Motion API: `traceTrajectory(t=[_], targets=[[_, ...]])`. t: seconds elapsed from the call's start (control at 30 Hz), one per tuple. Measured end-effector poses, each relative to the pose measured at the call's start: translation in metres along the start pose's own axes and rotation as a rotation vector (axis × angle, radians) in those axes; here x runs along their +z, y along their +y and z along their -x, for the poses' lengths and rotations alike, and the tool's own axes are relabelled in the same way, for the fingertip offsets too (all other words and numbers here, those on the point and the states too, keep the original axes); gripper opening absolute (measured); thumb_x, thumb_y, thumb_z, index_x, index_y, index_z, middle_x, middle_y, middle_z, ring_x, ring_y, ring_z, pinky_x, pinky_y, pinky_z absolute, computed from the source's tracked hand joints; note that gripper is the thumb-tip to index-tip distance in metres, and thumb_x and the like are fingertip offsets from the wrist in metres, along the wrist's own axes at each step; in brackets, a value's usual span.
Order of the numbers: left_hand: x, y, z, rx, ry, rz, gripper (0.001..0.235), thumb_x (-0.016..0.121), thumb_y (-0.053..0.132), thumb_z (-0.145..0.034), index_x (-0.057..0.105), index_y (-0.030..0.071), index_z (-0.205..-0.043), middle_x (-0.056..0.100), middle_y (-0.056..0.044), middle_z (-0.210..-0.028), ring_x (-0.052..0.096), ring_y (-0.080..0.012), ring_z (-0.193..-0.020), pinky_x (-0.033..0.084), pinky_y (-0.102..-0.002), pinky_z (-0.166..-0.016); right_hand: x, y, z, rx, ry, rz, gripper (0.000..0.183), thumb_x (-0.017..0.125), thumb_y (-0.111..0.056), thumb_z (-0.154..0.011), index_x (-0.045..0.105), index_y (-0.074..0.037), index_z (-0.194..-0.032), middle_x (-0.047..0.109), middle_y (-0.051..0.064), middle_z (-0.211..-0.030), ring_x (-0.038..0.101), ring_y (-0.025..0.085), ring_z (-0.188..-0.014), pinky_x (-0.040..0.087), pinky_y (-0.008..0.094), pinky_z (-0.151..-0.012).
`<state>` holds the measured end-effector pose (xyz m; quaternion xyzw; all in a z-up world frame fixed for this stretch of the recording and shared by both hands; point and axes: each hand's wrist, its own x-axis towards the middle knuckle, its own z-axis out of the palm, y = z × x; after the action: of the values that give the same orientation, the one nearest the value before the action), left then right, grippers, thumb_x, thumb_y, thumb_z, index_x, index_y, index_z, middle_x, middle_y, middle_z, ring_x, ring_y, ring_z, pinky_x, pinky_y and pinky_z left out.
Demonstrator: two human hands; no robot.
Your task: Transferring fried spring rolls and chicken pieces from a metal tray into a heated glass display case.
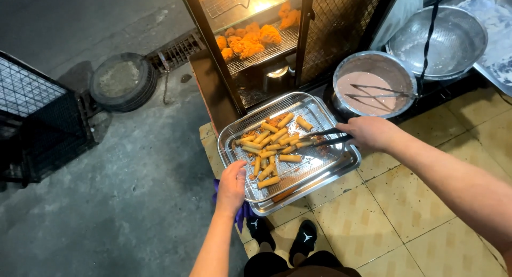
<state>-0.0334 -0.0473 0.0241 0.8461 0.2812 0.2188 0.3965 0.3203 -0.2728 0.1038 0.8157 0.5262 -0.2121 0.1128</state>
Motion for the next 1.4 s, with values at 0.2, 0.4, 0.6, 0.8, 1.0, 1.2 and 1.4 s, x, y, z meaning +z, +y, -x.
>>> traceTrajectory(t=[0.2,0.4,0.6,0.8,1.0,1.2,1.4], targets=[[0.004,-0.003,-0.003,-0.001,0.005,0.017,0.038,0.049,0.033,-0.105,0.069,0.005,-0.12,0.068,-0.016,-0.129,0.059,-0.0351,-0.125,0.045,-0.042,-0.107,0.033,0.025,-0.001,0.042,0.036,-0.191,0.064,0.075,-0.035,-0.084,0.054,-0.023,-0.144,0.072,0.011,-0.109,0.07,0.031,-0.103,0.056,0.043,-0.09],[0.001,-0.015,-0.025,0.032,-0.001,0.072,0.038,0.049,0.033,-0.106,0.069,0.002,-0.118,0.069,-0.017,-0.123,0.063,-0.0354,-0.119,0.048,-0.04,-0.104,0.034,0.015,0.027,0.114,0.197,-0.506,0.062,0.078,-0.034,-0.081,0.061,-0.017,-0.138,0.075,0.014,-0.117,0.072,0.03,-0.106,0.057,0.039,-0.093],[0.01,-0.034,-0.07,0.054,-0.045,0.185,0.042,0.047,0.033,-0.106,0.068,-0.001,-0.118,0.07,-0.018,-0.12,0.065,-0.0339,-0.116,0.049,-0.039,-0.102,-0.04,0.013,0.04,0.062,0.499,-0.84,0.06,0.078,-0.031,-0.081,0.066,-0.008,-0.135,0.077,0.013,-0.116,0.07,0.02,-0.1,0.054,0.035,-0.082],[0.008,-0.033,-0.099,0.052,-0.091,0.271,0.04,0.047,0.031,-0.105,0.068,0.0,-0.119,0.07,-0.017,-0.121,0.065,-0.0327,-0.116,0.049,-0.038,-0.102,-0.21,-0.071,0.022,0.3,0.664,-0.924,0.049,0.073,-0.032,-0.085,0.071,-0.012,-0.13,0.068,0.005,-0.073,0.058,0.009,-0.061,0.048,0.029,-0.056],[-0.018,-0.031,-0.109,0.059,-0.126,0.195,0.037,0.048,0.028,-0.103,0.068,0.003,-0.122,0.068,-0.017,-0.126,0.062,-0.0324,-0.122,0.046,-0.039,-0.104,-0.286,-0.087,-0.107,0.222,0.929,-0.565,0.04,0.073,-0.039,-0.09,0.074,-0.01,-0.118,0.075,0.018,-0.096,0.073,0.033,-0.09,0.055,0.045,-0.081],[-0.04,-0.058,-0.102,0.026,-0.133,0.174,0.033,0.051,0.024,-0.103,0.069,0.004,-0.122,0.067,-0.016,-0.129,0.063,-0.0327,-0.119,0.048,-0.04,-0.102,-0.3,-0.062,-0.263,0.297,0.918,-0.363,0.048,0.077,-0.046,-0.089,0.074,-0.002,-0.108,0.072,0.024,-0.097,0.069,0.038,-0.094,0.054,0.046,-0.083],[-0.053,-0.081,-0.102,0.058,-0.116,0.117,0.03,0.052,0.02,-0.102,0.069,0.003,-0.119,0.069,-0.016,-0.125,0.063,-0.0337,-0.119,0.047,-0.04,-0.103,-0.301,-0.074,-0.276,0.387,0.908,-0.421,0.061,0.079,-0.052,-0.083,0.068,0.004,-0.104,0.071,0.025,-0.1,0.069,0.038,-0.095,0.055,0.044,-0.082]])
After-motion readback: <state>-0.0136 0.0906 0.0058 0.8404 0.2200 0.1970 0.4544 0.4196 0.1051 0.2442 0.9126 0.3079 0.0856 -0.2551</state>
